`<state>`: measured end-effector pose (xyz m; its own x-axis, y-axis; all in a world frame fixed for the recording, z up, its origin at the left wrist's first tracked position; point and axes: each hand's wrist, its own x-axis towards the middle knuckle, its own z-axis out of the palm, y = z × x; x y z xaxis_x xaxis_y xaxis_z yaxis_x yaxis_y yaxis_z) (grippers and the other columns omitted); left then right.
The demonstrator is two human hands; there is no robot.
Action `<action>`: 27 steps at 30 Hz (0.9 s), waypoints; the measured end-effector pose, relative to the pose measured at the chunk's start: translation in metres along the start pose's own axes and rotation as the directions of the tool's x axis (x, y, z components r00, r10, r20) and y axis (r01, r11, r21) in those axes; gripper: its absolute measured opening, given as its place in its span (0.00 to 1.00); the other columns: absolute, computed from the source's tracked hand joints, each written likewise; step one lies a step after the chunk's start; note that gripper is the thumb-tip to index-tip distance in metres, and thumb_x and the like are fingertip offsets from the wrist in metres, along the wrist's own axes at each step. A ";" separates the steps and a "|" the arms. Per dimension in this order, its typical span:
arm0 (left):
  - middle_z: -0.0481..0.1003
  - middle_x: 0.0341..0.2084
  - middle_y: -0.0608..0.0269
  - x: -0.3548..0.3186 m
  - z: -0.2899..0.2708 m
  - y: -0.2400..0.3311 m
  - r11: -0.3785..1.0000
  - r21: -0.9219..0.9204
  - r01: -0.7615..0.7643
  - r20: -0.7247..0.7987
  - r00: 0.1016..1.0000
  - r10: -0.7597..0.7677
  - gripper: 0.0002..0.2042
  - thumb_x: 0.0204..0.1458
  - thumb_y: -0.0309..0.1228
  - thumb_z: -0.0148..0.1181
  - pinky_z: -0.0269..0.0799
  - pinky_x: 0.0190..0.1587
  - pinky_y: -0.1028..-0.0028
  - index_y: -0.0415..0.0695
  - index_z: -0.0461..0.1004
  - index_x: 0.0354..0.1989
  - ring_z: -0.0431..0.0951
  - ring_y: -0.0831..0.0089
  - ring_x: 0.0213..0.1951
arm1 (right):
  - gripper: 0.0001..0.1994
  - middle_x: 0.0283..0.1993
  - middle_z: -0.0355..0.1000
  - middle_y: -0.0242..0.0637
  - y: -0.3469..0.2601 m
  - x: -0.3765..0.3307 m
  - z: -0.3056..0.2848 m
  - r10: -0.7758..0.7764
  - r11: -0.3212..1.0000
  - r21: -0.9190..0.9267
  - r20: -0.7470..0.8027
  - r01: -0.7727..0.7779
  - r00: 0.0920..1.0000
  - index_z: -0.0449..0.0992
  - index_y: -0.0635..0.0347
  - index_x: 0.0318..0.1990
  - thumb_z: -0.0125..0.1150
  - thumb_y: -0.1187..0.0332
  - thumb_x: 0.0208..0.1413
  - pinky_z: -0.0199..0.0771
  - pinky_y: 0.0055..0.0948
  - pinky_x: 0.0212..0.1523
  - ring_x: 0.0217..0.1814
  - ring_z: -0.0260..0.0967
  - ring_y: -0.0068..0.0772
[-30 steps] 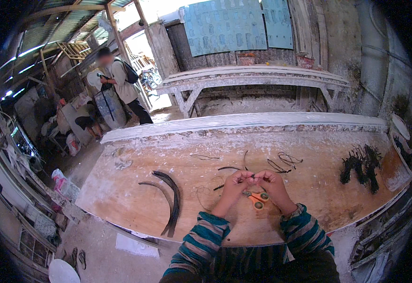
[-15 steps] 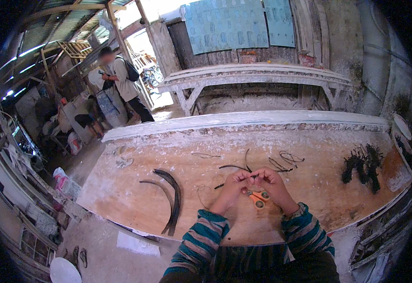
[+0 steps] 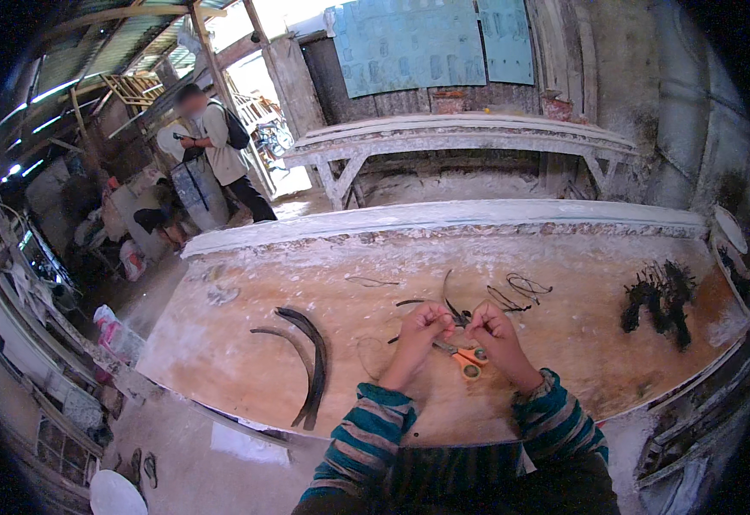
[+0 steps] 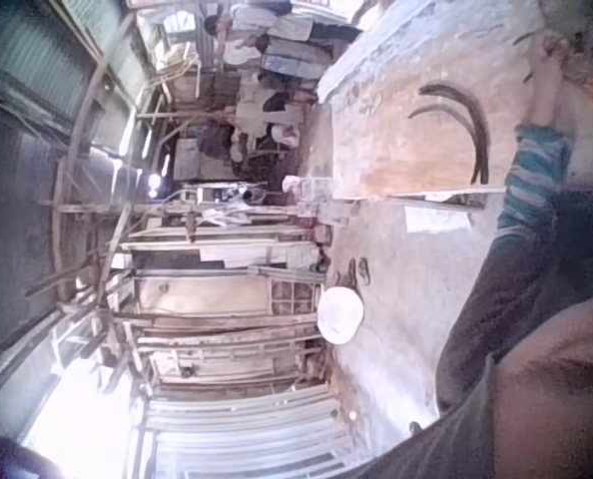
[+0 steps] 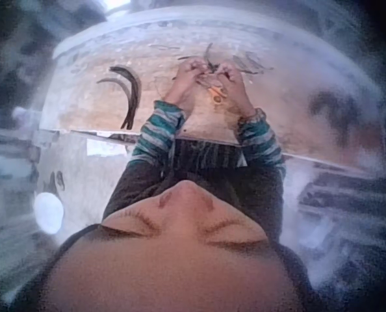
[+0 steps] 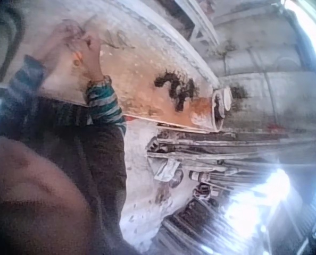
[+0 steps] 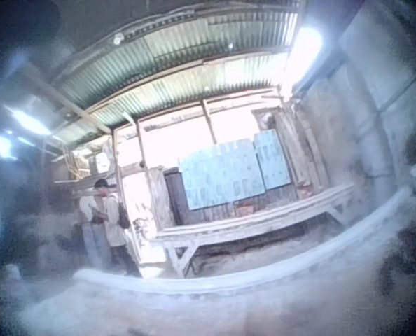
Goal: The person uses orange-handled scissors to cut black rubber strips on a wooden workbench. A coworker in the background wipes the bench surface with a white cloth. The person repeatedly picks up strips, cuts them into smaller pieces, and places the cut pieces on the table.
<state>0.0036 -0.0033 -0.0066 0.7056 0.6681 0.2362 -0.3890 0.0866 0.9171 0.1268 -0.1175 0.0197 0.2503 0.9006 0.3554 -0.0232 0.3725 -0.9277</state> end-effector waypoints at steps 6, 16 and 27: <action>0.71 0.26 0.68 -0.004 0.001 0.011 0.996 -0.075 0.045 0.022 0.999 -0.044 0.06 0.51 0.27 0.54 0.69 0.31 0.81 0.41 0.68 0.37 0.71 0.81 0.29 | 0.06 0.28 0.64 0.26 -0.018 -0.002 0.006 0.040 0.995 0.096 -0.018 -0.038 0.999 0.62 0.56 0.31 0.49 0.79 0.51 0.62 0.16 0.32 0.30 0.62 0.16; 0.73 0.30 0.66 -0.008 0.009 0.016 0.986 0.019 0.164 0.064 0.984 -0.165 0.09 0.49 0.28 0.57 0.69 0.32 0.81 0.40 0.72 0.39 0.72 0.80 0.30 | 0.05 0.29 0.64 0.24 -0.011 0.002 0.010 0.065 0.993 0.095 0.013 -0.066 0.998 0.64 0.58 0.37 0.52 0.75 0.54 0.61 0.13 0.30 0.29 0.61 0.13; 0.72 0.28 0.68 -0.003 -0.012 0.008 0.982 0.173 0.072 0.180 0.978 -0.103 0.04 0.48 0.25 0.57 0.70 0.32 0.81 0.41 0.72 0.32 0.72 0.81 0.29 | 0.05 0.29 0.61 0.25 -0.003 -0.003 0.014 0.026 0.996 -0.088 0.051 -0.021 0.998 0.62 0.59 0.33 0.50 0.79 0.53 0.60 0.14 0.33 0.31 0.59 0.13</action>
<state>-0.0086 0.0049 -0.0039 0.8370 0.5116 0.1941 -0.2289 0.0052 0.9734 0.1124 -0.1184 0.0235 0.1999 0.9202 0.3366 0.0568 0.3321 -0.9415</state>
